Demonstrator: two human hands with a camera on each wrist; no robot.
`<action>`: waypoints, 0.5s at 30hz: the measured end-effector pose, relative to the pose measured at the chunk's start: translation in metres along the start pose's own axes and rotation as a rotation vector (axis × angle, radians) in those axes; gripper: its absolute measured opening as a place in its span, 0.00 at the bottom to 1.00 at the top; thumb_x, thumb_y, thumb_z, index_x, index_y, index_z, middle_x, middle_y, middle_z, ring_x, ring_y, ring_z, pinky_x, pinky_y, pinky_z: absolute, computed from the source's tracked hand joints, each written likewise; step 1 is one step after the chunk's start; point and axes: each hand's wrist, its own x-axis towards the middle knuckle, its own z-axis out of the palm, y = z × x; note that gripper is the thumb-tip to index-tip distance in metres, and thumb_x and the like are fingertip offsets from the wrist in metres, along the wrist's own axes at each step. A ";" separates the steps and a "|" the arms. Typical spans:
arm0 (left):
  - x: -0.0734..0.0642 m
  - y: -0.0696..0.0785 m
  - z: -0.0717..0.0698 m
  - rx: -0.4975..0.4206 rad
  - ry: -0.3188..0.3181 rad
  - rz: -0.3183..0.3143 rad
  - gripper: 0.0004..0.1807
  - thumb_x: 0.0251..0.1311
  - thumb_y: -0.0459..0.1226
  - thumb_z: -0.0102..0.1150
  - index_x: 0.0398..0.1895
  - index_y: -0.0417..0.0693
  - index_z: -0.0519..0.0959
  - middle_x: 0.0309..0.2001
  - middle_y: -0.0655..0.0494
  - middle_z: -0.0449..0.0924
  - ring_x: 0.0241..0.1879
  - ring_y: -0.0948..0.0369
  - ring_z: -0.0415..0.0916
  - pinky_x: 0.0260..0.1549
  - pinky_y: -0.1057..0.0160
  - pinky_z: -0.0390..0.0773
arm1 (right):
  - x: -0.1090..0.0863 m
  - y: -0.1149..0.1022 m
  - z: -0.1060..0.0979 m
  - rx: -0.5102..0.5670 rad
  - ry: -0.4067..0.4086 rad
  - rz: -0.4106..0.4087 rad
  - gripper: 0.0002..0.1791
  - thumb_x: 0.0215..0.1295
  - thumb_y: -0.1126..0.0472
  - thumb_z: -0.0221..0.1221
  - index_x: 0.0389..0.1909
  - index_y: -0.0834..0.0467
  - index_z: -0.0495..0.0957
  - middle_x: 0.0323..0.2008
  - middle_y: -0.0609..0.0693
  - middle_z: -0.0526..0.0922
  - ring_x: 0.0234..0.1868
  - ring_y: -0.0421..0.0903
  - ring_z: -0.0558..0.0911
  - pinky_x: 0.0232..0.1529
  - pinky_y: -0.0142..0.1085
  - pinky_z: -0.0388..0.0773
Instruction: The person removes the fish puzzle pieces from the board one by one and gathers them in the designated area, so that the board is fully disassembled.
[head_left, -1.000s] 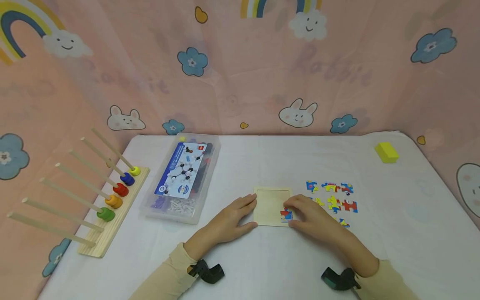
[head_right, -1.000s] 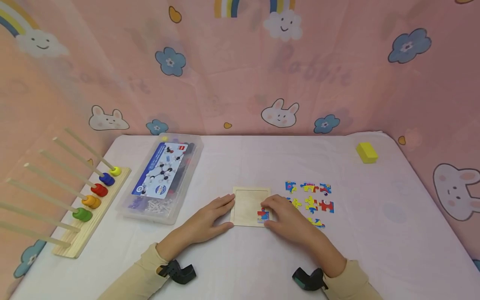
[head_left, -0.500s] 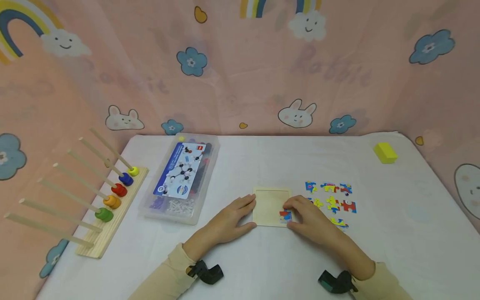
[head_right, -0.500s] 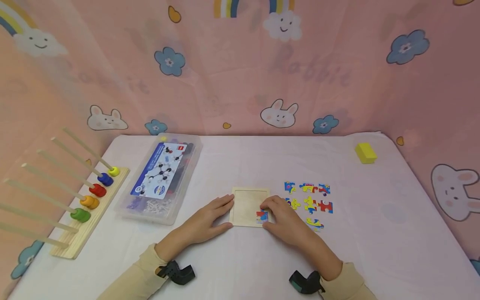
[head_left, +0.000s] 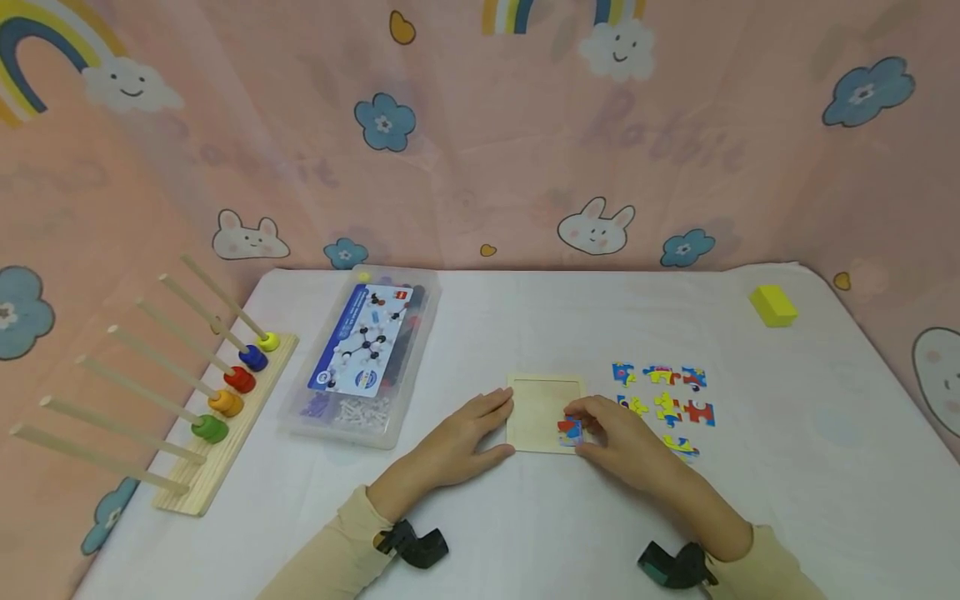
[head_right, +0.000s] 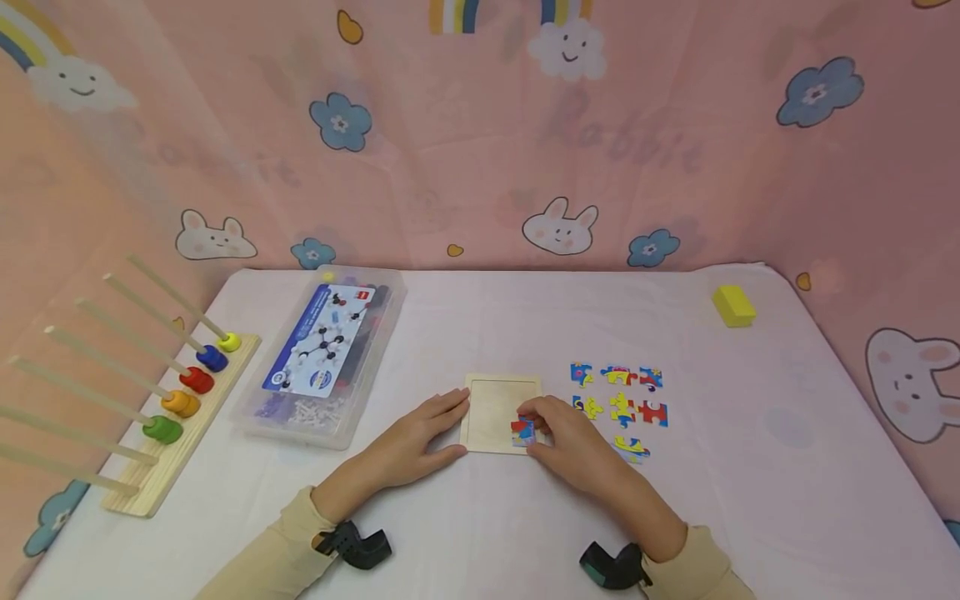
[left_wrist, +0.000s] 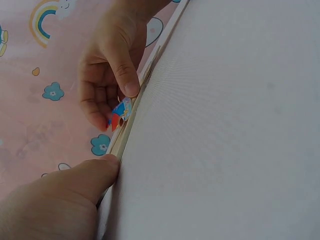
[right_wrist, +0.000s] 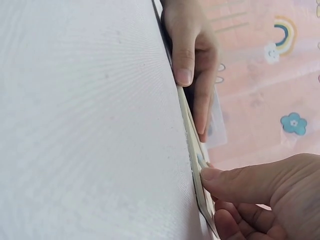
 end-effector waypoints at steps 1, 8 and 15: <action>0.000 0.000 0.000 0.001 0.001 0.001 0.36 0.63 0.50 0.56 0.69 0.40 0.62 0.73 0.53 0.55 0.72 0.59 0.52 0.71 0.59 0.55 | 0.000 0.000 0.000 0.000 0.001 -0.006 0.23 0.54 0.66 0.67 0.52 0.58 0.74 0.49 0.48 0.78 0.44 0.41 0.76 0.49 0.37 0.80; 0.000 -0.001 0.001 0.014 0.008 0.008 0.36 0.63 0.51 0.56 0.69 0.40 0.62 0.73 0.53 0.56 0.72 0.59 0.52 0.71 0.59 0.55 | 0.001 0.001 -0.003 -0.003 -0.005 0.002 0.22 0.55 0.65 0.66 0.52 0.58 0.74 0.48 0.48 0.78 0.44 0.41 0.76 0.49 0.38 0.80; 0.000 0.000 0.001 0.020 -0.002 0.008 0.36 0.64 0.51 0.55 0.69 0.40 0.61 0.73 0.52 0.55 0.72 0.57 0.52 0.71 0.58 0.56 | -0.002 0.002 -0.010 -0.005 -0.008 0.029 0.22 0.56 0.62 0.66 0.53 0.57 0.74 0.49 0.47 0.79 0.46 0.43 0.77 0.50 0.40 0.80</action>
